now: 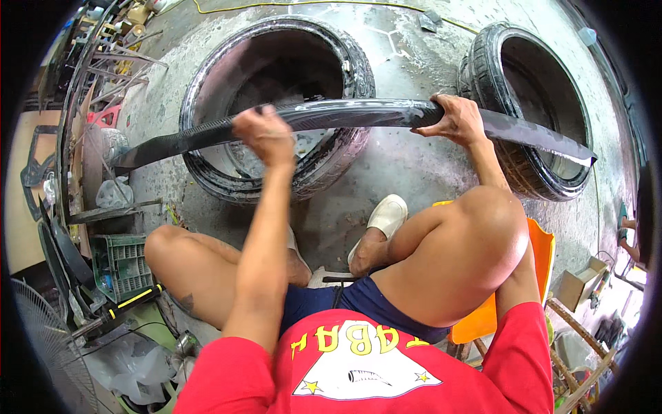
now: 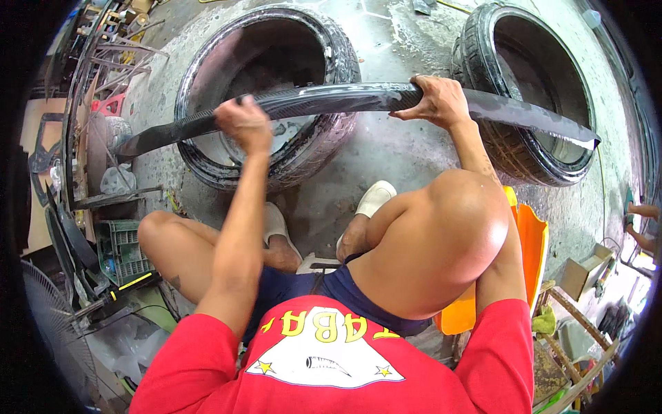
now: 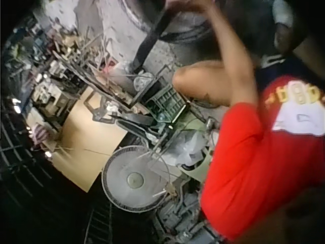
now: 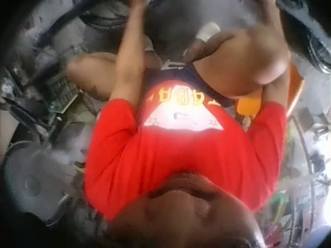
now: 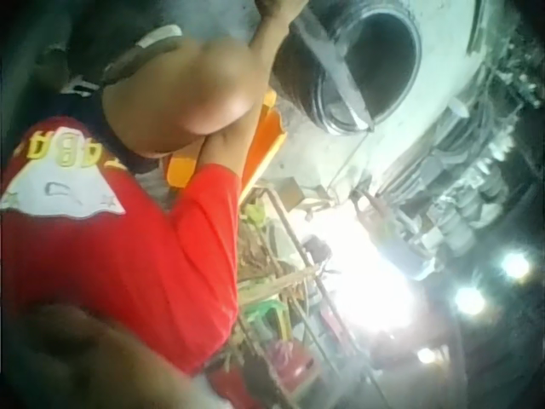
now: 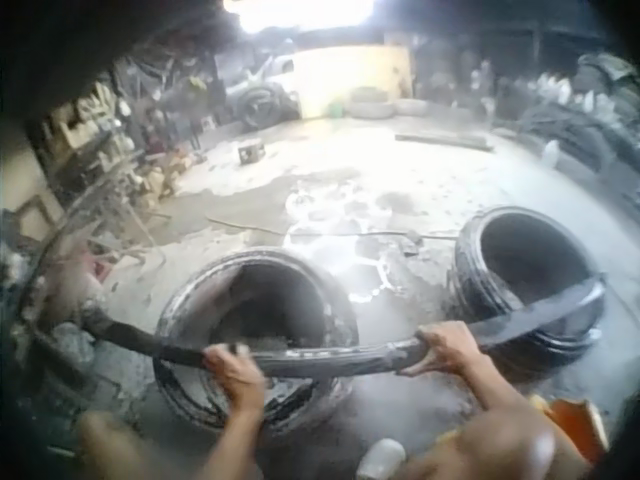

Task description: Sanding and cleaning a carbon fiber car spoiler in an automotive repair shop.

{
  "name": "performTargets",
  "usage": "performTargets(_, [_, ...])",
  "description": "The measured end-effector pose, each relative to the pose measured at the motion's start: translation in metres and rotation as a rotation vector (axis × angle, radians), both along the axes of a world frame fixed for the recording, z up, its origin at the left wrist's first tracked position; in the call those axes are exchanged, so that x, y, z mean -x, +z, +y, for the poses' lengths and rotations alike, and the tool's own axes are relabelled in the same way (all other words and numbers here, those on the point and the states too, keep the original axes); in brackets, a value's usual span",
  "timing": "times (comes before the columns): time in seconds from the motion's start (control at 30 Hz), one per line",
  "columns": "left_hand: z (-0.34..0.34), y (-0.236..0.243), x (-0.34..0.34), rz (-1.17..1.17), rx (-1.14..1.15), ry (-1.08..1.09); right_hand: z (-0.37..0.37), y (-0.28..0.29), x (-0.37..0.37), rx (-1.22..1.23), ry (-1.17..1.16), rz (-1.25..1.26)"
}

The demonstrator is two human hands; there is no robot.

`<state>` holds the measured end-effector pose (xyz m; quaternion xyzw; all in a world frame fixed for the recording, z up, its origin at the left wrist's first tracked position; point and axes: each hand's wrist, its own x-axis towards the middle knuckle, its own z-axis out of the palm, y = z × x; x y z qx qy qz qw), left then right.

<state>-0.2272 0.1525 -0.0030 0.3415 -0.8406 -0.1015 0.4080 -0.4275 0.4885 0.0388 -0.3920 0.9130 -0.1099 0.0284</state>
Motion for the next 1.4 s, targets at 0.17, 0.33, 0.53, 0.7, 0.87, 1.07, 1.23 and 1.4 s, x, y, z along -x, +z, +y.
performTargets(0.17, [0.159,-0.005,0.072,-0.158,-0.003,-0.481,-0.016,-0.005,0.017,-0.093,0.024,-0.108])
performTargets(0.33, [0.011,0.008,0.021,-0.300,-0.072,-0.258,-0.005,-0.012,0.030,-0.139,0.020,-0.094])
performTargets(0.53, [0.087,-0.010,0.064,-0.277,-0.026,-0.293,-0.026,-0.010,0.026,-0.192,0.001,-0.173])
performTargets(0.7, [0.120,0.001,0.065,-0.226,0.003,-0.658,-0.004,-0.023,0.021,-0.075,0.014,-0.070])
performTargets(0.87, [-0.037,0.027,-0.006,-0.224,0.053,-0.139,-0.006,-0.013,-0.003,0.052,0.002,0.105])
performTargets(1.07, [0.184,0.021,0.074,-0.203,-0.050,-0.526,0.008,-0.031,-0.013,0.147,0.021,0.187])
performTargets(1.23, [0.095,0.020,0.037,-0.090,0.285,-0.498,0.019,-0.017,-0.027,0.159,-0.001,0.200])
performTargets(1.4, [0.020,0.018,0.009,-0.153,0.062,-0.023,0.018,-0.016,-0.033,0.185,0.009,0.243])
